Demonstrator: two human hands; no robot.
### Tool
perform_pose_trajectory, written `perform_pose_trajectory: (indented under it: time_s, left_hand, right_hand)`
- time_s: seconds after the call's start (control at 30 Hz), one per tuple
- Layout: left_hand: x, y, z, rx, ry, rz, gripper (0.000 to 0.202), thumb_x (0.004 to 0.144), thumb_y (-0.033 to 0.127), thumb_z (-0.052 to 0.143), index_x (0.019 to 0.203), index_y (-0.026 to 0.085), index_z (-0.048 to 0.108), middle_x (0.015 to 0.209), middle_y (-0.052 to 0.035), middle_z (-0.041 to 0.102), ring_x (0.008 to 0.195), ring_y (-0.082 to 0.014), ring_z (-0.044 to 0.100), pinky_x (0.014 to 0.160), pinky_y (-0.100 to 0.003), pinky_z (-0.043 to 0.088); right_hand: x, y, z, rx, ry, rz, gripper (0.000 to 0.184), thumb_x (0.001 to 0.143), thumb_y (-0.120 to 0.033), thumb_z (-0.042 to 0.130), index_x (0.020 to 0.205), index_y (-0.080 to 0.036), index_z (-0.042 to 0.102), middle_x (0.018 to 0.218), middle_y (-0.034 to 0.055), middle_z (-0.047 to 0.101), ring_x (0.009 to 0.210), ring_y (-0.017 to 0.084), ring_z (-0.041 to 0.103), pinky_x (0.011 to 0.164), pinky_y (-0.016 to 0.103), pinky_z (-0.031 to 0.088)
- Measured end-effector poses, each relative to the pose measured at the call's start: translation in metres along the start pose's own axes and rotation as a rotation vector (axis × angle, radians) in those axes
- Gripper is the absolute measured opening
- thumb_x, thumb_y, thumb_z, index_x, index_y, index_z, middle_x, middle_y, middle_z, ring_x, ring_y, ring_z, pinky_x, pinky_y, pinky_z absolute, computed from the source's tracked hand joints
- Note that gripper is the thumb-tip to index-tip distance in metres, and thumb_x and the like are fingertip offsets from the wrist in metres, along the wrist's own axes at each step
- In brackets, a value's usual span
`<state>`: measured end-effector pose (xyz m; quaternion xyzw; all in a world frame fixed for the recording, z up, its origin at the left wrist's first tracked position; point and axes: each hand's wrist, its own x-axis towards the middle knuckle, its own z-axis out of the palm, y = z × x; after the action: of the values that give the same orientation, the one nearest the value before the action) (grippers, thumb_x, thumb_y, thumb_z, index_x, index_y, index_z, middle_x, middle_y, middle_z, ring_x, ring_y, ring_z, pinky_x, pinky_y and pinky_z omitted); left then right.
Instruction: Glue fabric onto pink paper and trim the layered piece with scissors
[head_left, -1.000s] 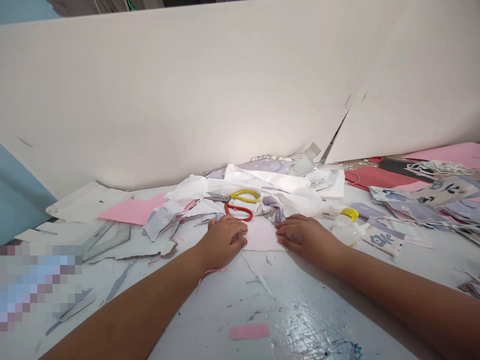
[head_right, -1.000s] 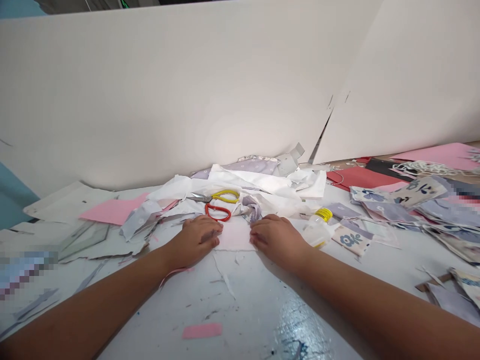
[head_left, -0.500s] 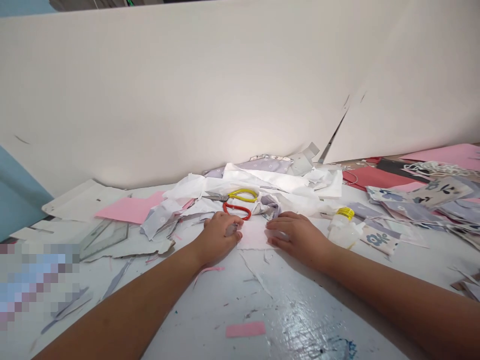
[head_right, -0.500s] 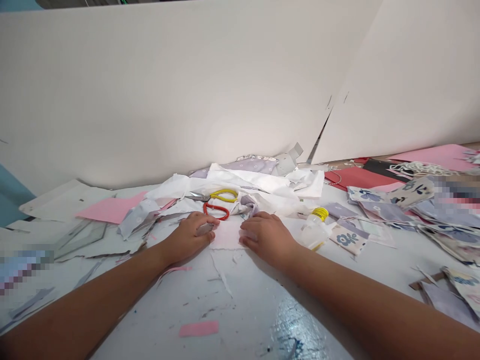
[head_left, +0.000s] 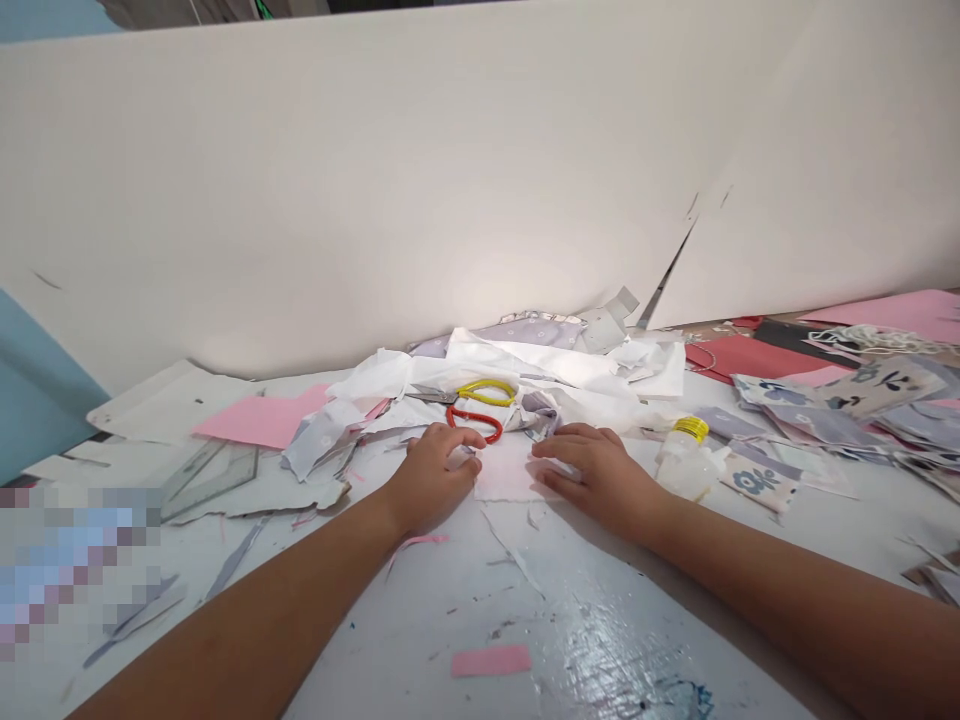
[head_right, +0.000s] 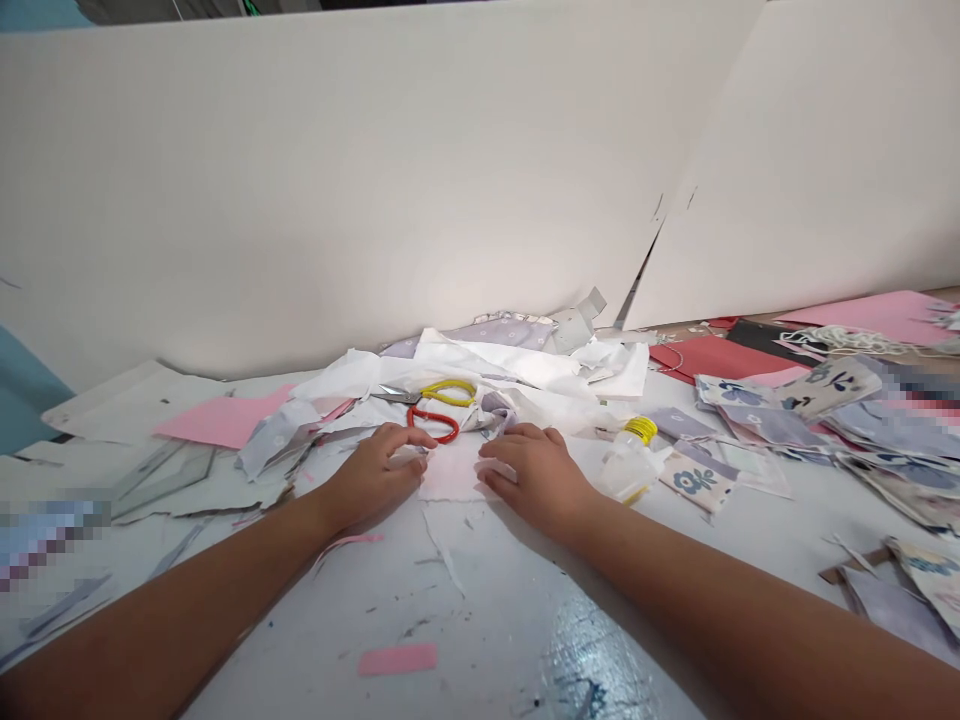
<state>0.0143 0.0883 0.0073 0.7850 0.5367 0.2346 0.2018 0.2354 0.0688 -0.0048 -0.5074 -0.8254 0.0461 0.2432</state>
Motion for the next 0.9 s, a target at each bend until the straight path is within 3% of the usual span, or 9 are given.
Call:
perform_pose_trajectory:
  time_s: [0.1, 0.27, 0.5, 0.67, 0.8, 0.9]
  left_hand:
    - [0.002, 0.001, -0.001, 0.069, -0.072, 0.048, 0.026, 0.07, 0.036, 0.05, 0.094, 0.031, 0.058, 0.103, -0.0003, 0.055, 0.105, -0.0232, 0.044, 0.094, -0.041, 0.027]
    - [0.003, 0.001, -0.005, 0.101, -0.114, -0.016, 0.031, 0.067, 0.041, 0.053, 0.096, 0.033, 0.058, 0.11, 0.0, 0.052, 0.109, -0.0259, 0.041, 0.094, -0.044, 0.026]
    - [0.001, 0.009, 0.001, 0.071, 0.0, 0.051, 0.03, 0.073, 0.037, 0.045, 0.1, 0.031, 0.056, 0.108, -0.0001, 0.055, 0.107, -0.0219, 0.043, 0.094, -0.039, 0.028]
    - [0.004, 0.005, 0.006, 0.134, -0.136, 0.08, 0.038, 0.071, 0.044, 0.049, 0.106, 0.031, 0.055, 0.11, -0.0028, 0.054, 0.107, -0.0257, 0.041, 0.091, -0.043, 0.027]
    - [0.002, 0.003, 0.003, 0.164, -0.135, 0.115, 0.04, 0.071, 0.044, 0.049, 0.109, 0.032, 0.053, 0.112, -0.002, 0.055, 0.112, -0.0278, 0.036, 0.087, -0.042, 0.028]
    - [0.001, 0.007, 0.003, 0.165, -0.116, 0.181, 0.036, 0.074, 0.037, 0.047, 0.108, 0.029, 0.053, 0.109, -0.0005, 0.058, 0.112, -0.0261, 0.035, 0.087, -0.042, 0.027]
  right_hand:
    - [0.002, 0.002, 0.003, 0.003, -0.079, 0.039, 0.025, 0.076, -0.04, 0.051, 0.095, -0.029, 0.062, 0.097, 0.0017, 0.065, 0.104, 0.028, 0.047, 0.085, 0.045, 0.031]
    - [0.001, 0.006, 0.001, 0.012, -0.126, 0.151, 0.035, 0.071, -0.045, 0.055, 0.101, -0.03, 0.061, 0.099, 0.0055, 0.064, 0.111, 0.03, 0.041, 0.085, 0.046, 0.029]
    - [0.002, -0.003, 0.003, 0.036, -0.007, 0.096, 0.027, 0.077, -0.042, 0.047, 0.095, -0.029, 0.061, 0.099, 0.0005, 0.064, 0.108, 0.024, 0.044, 0.087, 0.043, 0.027]
    - [0.004, 0.001, 0.01, 0.016, -0.105, 0.111, 0.031, 0.073, -0.047, 0.052, 0.1, -0.034, 0.059, 0.103, 0.0014, 0.063, 0.116, 0.033, 0.035, 0.085, 0.05, 0.028]
    - [0.002, 0.005, 0.007, 0.009, -0.144, 0.133, 0.039, 0.072, -0.051, 0.051, 0.107, -0.035, 0.056, 0.108, 0.0023, 0.061, 0.118, 0.034, 0.032, 0.086, 0.052, 0.028]
    - [0.001, 0.0, 0.004, 0.042, -0.092, 0.13, 0.035, 0.073, -0.047, 0.05, 0.104, -0.032, 0.058, 0.105, 0.0027, 0.061, 0.113, 0.03, 0.039, 0.086, 0.049, 0.028]
